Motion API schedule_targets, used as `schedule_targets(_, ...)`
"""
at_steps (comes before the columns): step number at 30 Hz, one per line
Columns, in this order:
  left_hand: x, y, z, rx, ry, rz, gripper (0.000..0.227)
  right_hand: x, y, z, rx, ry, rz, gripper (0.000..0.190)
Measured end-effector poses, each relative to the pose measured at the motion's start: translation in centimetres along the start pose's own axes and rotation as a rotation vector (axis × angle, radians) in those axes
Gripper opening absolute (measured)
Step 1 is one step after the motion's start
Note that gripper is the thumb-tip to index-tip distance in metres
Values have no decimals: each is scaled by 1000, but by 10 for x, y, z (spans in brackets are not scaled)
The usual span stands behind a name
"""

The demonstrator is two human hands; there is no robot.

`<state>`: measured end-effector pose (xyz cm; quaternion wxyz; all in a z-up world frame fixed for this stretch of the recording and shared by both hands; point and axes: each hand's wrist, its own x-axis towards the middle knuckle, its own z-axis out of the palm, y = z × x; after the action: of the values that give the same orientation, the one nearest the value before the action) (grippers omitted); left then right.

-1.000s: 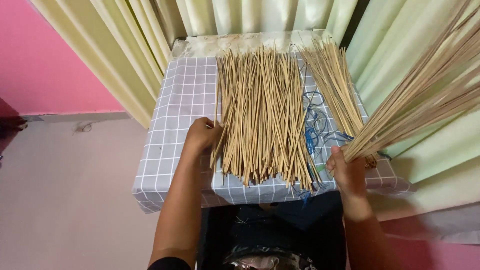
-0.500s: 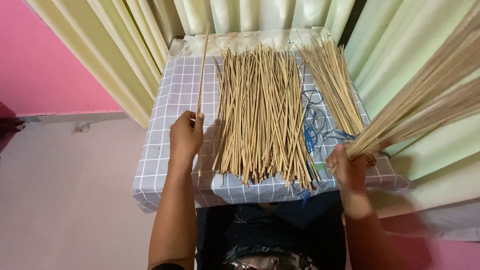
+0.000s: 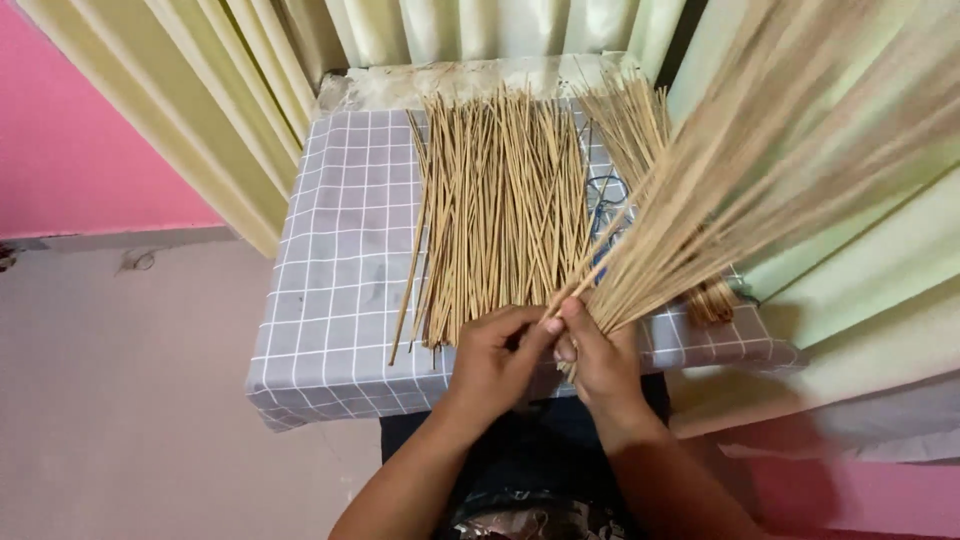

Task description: Gathering long wooden sticks into bundles and securing them with blue plastic string.

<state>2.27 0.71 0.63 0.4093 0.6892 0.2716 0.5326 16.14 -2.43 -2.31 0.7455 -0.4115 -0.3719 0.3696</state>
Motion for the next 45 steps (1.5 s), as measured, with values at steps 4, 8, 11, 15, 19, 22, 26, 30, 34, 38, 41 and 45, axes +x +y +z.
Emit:
schedule_targets(4, 1, -8, -9, -7, 87, -14, 16, 18, 14, -22, 2, 6, -104, 32)
schedule_targets(8, -7, 7, -3, 48, -3, -35, 19, 27, 22, -26, 35, -12, -188, 28)
schedule_targets(11, -12, 33, 6, 240, -412, -217, 51, 17, 20, -26, 52, -163, -211, 50)
schedule_targets(15, -28, 25, 9, 350, -497, -93, 66, 6, 8, -43, 166, -114, -48, 12)
schedule_targets(19, -30, 3, 8, 500, -453, 68, 55, 5, -46, -31, 417, -518, -9, 15)
schedule_targets(22, -32, 1, 11, 519, -532, 97, 55, 2, -68, -33, 552, -632, 19, 6)
schedule_targets(26, -29, 17, 10, 405, -670, -12, 60, 19, -101, -62, 265, -482, 22, 46)
schedule_targets(30, -34, 10, -7, 412, -529, -38, 50, 46, -112, -89, -94, 116, -42, 37)
schedule_targets(34, -37, 7, -15, 286, -378, 22, 35, 56, -54, -132, -792, 2, -244, 22)
schedule_targets(38, -34, 8, -17, 257, -404, 61, 28, 51, 26, -149, -826, 25, -82, 27)
schedule_targets(41, -29, 2, -17, 131, -375, 87, 27, 64, 25, -153, -984, 17, -8, 64)
schedule_targets(45, -12, -23, -14, 25, -258, 115, 38, 61, 1, -111, -949, -3, 328, 57)
